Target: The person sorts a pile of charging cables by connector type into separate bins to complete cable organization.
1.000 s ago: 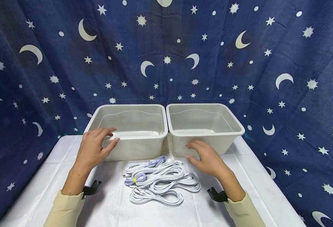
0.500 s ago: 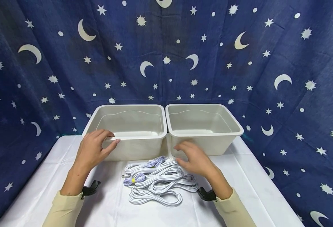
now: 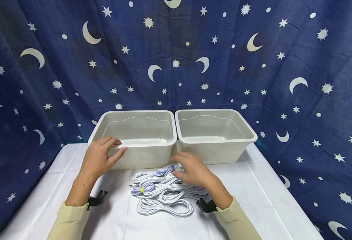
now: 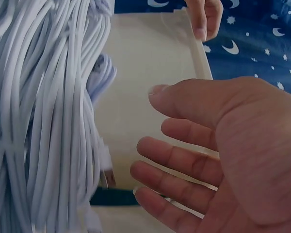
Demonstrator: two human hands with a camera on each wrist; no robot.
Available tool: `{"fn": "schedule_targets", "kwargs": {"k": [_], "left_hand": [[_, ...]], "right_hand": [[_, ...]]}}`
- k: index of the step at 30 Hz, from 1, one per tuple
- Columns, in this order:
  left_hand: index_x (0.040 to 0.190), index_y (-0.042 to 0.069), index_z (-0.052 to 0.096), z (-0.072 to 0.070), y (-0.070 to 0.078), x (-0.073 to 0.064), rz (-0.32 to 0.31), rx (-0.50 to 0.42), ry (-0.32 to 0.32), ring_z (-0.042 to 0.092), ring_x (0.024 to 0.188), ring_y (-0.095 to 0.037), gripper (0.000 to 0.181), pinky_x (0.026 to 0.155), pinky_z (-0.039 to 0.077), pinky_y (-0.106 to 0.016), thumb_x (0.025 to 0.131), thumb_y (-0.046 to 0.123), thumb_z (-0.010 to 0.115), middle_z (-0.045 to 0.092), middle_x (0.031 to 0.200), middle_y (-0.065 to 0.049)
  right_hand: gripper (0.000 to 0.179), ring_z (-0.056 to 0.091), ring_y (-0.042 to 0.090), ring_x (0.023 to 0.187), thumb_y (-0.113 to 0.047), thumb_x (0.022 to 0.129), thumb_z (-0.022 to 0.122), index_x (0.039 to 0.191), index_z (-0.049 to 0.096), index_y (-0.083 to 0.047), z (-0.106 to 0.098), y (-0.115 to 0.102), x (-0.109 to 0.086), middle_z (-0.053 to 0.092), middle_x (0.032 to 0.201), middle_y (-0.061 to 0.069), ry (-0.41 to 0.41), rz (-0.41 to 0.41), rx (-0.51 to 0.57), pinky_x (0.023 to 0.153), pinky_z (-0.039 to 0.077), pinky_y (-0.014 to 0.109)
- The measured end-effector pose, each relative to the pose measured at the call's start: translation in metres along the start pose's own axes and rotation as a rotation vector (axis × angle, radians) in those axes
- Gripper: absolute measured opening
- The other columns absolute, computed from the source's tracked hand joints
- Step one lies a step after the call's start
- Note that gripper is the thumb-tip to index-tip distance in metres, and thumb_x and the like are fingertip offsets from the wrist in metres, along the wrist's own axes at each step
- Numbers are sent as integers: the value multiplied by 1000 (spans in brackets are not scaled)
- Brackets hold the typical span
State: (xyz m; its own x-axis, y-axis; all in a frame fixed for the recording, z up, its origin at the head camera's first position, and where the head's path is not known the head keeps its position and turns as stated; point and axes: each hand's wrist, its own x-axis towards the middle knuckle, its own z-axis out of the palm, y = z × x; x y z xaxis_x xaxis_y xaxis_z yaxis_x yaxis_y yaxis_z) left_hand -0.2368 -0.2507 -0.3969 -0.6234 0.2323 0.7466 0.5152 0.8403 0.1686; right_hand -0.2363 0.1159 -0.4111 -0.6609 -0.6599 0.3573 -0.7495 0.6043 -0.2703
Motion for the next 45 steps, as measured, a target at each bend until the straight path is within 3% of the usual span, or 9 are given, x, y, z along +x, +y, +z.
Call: {"fn": "schedule_targets", "kwargs": {"k": [8,20,30,39,45], "left_hand": [[96,11,77,0,-1,-1,-1,-10,-3,70,88,-30,22,77,48,-52,87,29,86,74,92,-4],[97,12,77,0,-2,0,5,-14,-9,69,87,-28,20,75,47,-50,88,29,86,73,93,-2],[98,13,77,-1,-2,-1,6,-14,-16,69,87,-27,20,77,47,-49,89,28,86,73,94,-1],[98,13,77,-1,-4,-2,18,-21,-9,70,88,-27,19,74,45,-48,88,27,86,73,94,-1],[98,12,77,0,-4,-1,28,-24,-10,70,88,-28,20,75,45,-47,88,27,86,73,95,-1]], "right_hand": [[43,68,24,116,-18,88,83,128,71,-6,10,-14,14,71,123,6,-40,-60,5,101,55,41],[41,67,21,114,-8,84,79,124,74,-10,21,-19,29,71,121,3,-74,-66,7,100,55,37],[46,66,18,115,-2,79,74,123,77,-15,31,-27,47,71,121,-1,-179,15,-22,98,54,34],[38,64,12,93,-3,75,77,111,80,-15,38,-32,54,72,106,-2,-239,19,-70,82,55,30],[30,62,10,85,-3,77,77,103,81,-18,38,-31,53,70,101,-3,-224,-9,-141,75,54,28]]}}
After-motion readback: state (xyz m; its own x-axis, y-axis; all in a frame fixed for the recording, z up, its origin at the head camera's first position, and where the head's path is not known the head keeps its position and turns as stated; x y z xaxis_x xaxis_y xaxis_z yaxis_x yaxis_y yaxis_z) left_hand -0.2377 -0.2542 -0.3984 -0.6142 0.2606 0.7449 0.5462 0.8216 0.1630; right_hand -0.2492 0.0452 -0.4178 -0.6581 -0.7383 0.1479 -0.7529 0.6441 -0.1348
